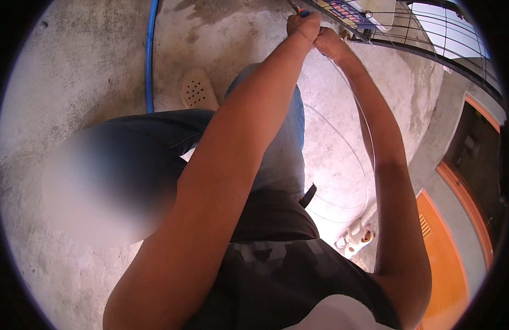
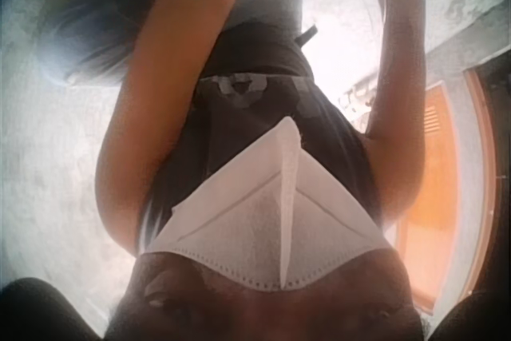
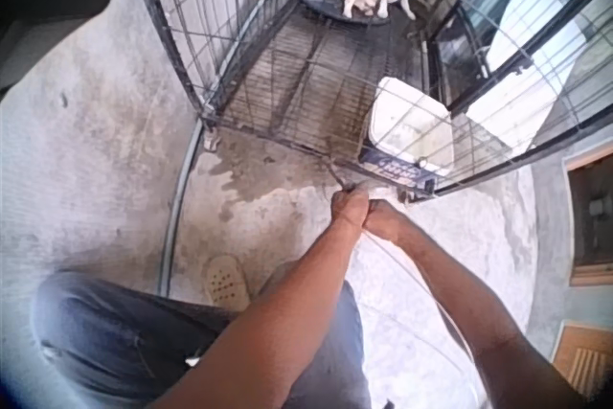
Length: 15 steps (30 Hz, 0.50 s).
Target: Using pliers to secure or repair the metal mesh of a wire dog cage.
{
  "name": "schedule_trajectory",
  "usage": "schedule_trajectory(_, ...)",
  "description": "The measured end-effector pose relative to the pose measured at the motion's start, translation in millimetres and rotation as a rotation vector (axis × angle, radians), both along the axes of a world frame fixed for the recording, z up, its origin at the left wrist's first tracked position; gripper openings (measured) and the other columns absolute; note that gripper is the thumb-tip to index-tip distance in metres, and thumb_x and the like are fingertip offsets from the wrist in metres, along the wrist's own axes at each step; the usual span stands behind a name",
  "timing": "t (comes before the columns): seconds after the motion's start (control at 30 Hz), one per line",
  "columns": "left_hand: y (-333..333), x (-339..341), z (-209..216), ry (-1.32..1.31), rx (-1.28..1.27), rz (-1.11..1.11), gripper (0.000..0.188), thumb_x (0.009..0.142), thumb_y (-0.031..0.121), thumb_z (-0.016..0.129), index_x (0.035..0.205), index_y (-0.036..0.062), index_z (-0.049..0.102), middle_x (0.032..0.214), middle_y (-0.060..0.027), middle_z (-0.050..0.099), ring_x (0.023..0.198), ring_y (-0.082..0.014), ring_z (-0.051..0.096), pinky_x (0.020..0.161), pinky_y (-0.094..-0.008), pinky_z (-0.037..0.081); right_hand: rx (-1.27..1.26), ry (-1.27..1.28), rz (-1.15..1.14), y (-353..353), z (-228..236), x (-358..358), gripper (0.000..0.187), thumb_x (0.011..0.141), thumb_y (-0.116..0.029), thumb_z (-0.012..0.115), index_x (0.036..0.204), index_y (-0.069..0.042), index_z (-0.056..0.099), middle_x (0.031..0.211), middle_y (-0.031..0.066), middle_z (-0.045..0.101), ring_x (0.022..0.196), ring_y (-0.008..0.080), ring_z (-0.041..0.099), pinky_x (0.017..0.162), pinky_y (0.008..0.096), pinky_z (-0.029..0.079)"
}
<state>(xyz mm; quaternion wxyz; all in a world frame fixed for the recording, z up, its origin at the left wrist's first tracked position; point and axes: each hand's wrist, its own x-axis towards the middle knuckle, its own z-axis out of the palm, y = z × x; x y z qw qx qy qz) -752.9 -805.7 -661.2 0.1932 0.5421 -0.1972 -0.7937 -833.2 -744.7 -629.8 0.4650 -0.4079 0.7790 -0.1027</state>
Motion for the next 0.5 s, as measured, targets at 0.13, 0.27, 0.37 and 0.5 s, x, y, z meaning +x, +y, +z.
schedule_trajectory(0.13, -5, -4, -37, -0.224, -0.179, 0.063, 0.034, 0.077, 0.025, 0.072, 0.096, 0.0, 0.061, 0.087, -0.01, 0.064, 0.074, -0.0217, 0.063, 0.066, -0.0355, 0.052, -0.008, -0.151, -0.137, 5, -9, 14, 0.032, 0.067, -0.021, 0.068, 0.085, 0.005, 0.068, 0.074, 0.007, 0.062, 0.07, 0.0172, 0.051, 0.065, 0.0324, 0.043)
schedule_trajectory(0.27, 8, -7, -31, -0.318, -0.269, 0.155, 0.044, 0.079, 0.031, 0.064, 0.097, -0.0076, 0.054, 0.091, -0.0238, 0.065, 0.081, -0.0338, 0.066, 0.074, -0.0393, 0.053, -0.086, -0.249, -0.212, 16, -14, 28, 0.042, 0.07, -0.03, 0.071, 0.092, 0.006, 0.067, 0.082, 0.0096, 0.066, 0.075, 0.0176, 0.053, 0.07, 0.0338, 0.044)
schedule_trajectory(0.37, -16, -9, -29, -0.219, -0.074, 0.031, 0.039, 0.077, 0.031, 0.075, 0.105, 0.0073, 0.061, 0.103, -0.011, 0.064, 0.092, -0.0267, 0.064, 0.076, -0.0393, 0.052, -0.047, -0.158, -0.143, 4, -15, 22, 0.054, 0.073, -0.041, 0.068, 0.099, 0.006, 0.066, 0.09, 0.0156, 0.067, 0.081, 0.0221, 0.058, 0.075, 0.0348, 0.046)
schedule_trajectory(0.5, -3, -7, -48, -0.283, -0.688, -0.34, 0.046, 0.092, 0.039, 0.051, 0.094, -0.0029, 0.069, 0.101, -0.0197, 0.068, 0.097, -0.0352, 0.063, 0.09, -0.0377, 0.047, -0.003, 0.148, 0.09, 17, -34, 13, 0.072, 0.079, -0.059, 0.052, 0.107, 0.006, 0.062, 0.103, 0.0287, 0.064, 0.097, 0.039, 0.063, 0.085, 0.0404, 0.048)
